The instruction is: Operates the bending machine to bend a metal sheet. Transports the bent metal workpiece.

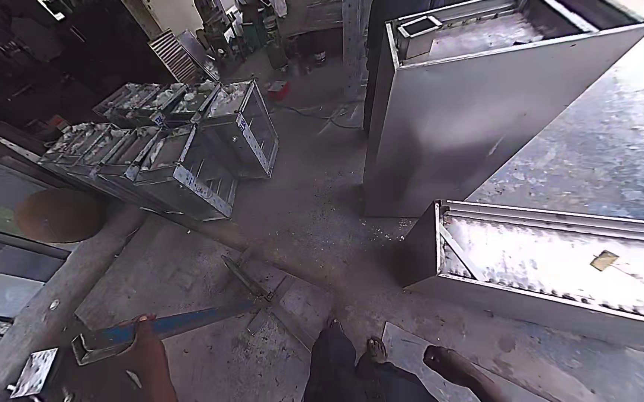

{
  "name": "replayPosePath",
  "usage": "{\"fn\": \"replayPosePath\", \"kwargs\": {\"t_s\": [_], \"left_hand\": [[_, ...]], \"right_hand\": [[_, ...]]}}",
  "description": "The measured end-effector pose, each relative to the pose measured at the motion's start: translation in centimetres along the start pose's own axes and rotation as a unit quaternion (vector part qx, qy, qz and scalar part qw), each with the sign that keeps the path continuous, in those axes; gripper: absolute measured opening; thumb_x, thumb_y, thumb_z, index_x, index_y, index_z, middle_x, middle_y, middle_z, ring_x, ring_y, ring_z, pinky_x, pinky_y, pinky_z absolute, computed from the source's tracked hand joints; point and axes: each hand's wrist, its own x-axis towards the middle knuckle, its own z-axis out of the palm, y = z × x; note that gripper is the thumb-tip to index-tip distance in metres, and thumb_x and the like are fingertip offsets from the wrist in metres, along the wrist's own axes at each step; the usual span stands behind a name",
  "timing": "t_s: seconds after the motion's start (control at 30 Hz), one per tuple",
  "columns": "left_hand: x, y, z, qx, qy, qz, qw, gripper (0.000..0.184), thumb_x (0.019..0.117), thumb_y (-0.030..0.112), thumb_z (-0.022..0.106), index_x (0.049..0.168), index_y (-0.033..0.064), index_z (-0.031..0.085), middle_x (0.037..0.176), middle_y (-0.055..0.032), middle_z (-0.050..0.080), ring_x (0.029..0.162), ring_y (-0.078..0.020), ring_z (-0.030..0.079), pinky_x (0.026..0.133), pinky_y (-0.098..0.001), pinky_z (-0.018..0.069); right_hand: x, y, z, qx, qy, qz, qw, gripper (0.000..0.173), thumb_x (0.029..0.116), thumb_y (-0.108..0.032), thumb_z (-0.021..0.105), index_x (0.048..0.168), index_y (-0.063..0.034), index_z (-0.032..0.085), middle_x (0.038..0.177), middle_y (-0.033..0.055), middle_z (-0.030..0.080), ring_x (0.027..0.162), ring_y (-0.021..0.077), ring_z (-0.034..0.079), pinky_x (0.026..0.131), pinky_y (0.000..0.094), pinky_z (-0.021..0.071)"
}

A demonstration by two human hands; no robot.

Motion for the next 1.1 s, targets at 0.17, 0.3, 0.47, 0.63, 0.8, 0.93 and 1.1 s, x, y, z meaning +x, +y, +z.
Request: {"fn": "replayPosePath", "kwargs": {"t_s": [0.17, 0.3, 0.47, 0.63, 0.8, 0.93, 1.1], "left_hand": [[9.0, -3.3, 1.8, 0.032, 0.089, -0.061, 0.994, 0.042, 0.0955, 0.004, 0.067, 0.13, -0.01, 0.049, 0.09, -0.0085, 0.066, 0.074, -0.0118, 0.068, 0.075, -0.0314, 0.0617], [16.2, -8.4, 2.7, 0.049, 0.094, -0.095, 0.99, 0.037, 0.1, 0.016, 0.065, 0.126, -0.0076, 0.053, 0.082, -0.0052, 0.065, 0.067, -0.0104, 0.066, 0.07, -0.0309, 0.0604], [24.0, -12.6, 5.5, 0.035, 0.083, -0.112, 0.99, 0.037, 0.0998, 0.016, 0.064, 0.127, -0.0054, 0.05, 0.077, -0.0043, 0.061, 0.061, -0.0122, 0.064, 0.063, -0.0324, 0.06], [28.1, -14.8, 8.8, 0.05, 0.066, -0.131, 0.988, 0.026, 0.1032, 0.018, 0.059, 0.117, -0.0037, 0.054, 0.071, -0.0017, 0.059, 0.056, -0.0119, 0.062, 0.059, -0.0313, 0.0591], [26.3, -11.7, 10.9, 0.048, 0.061, -0.154, 0.985, 0.019, 0.1007, 0.012, 0.061, 0.112, -0.0023, 0.054, 0.069, -0.0009, 0.057, 0.055, -0.0106, 0.059, 0.058, -0.0292, 0.0573], [19.5, -8.4, 11.4, -0.02, 0.045, -0.1, 0.994, 0.017, 0.0986, 0.004, 0.059, 0.115, -0.0009, 0.053, 0.077, -0.001, 0.059, 0.064, -0.0105, 0.062, 0.066, -0.0281, 0.0587], [3.8, -4.8, 11.7, -0.069, 0.017, 0.014, 0.997, 0.035, 0.085, 0.001, 0.071, 0.116, -0.0035, 0.054, 0.088, -0.0003, 0.067, 0.081, -0.0107, 0.068, 0.079, -0.0306, 0.0602]], "right_hand": [[1.4, -3.5, -2.1, -0.014, 0.001, -0.004, 1.0, 0.037, 0.102, -0.041, 0.058, 0.118, -0.0105, 0.072, 0.111, 0.0172, 0.074, 0.109, 0.0358, 0.069, 0.097, 0.0603, 0.0508], [2.4, -3.3, -4.0, -0.021, 0.016, 0.048, 0.998, 0.037, 0.1021, -0.041, 0.058, 0.117, -0.0103, 0.072, 0.11, 0.0178, 0.074, 0.109, 0.0372, 0.069, 0.096, 0.0614, 0.0505], [3.5, -5.2, -5.9, 0.014, 0.048, 0.13, 0.99, 0.034, 0.1027, -0.039, 0.058, 0.116, -0.0123, 0.074, 0.111, 0.0178, 0.075, 0.109, 0.0386, 0.07, 0.095, 0.0631, 0.0505], [4.5, -9.3, -6.7, 0.029, 0.037, 0.135, 0.99, 0.034, 0.1026, -0.039, 0.058, 0.117, -0.0129, 0.075, 0.112, 0.0175, 0.075, 0.11, 0.0386, 0.07, 0.096, 0.0649, 0.0502], [6.1, -11.0, -7.3, 0.04, 0.005, 0.11, 0.993, 0.034, 0.1036, -0.039, 0.058, 0.118, -0.0122, 0.074, 0.111, 0.0161, 0.075, 0.109, 0.0354, 0.07, 0.097, 0.0615, 0.0499], [7.5, -11.7, -9.9, 0.004, -0.006, 0.07, 0.998, 0.032, 0.1022, -0.035, 0.06, 0.116, -0.0095, 0.073, 0.107, 0.0171, 0.075, 0.105, 0.0356, 0.07, 0.096, 0.0598, 0.0511], [10.0, -18.4, -15.0, -0.034, 0.002, -0.071, 0.997, 0.032, 0.1031, -0.038, 0.058, 0.119, -0.014, 0.072, 0.111, 0.0118, 0.074, 0.107, 0.03, 0.07, 0.096, 0.0584, 0.0525]]}}
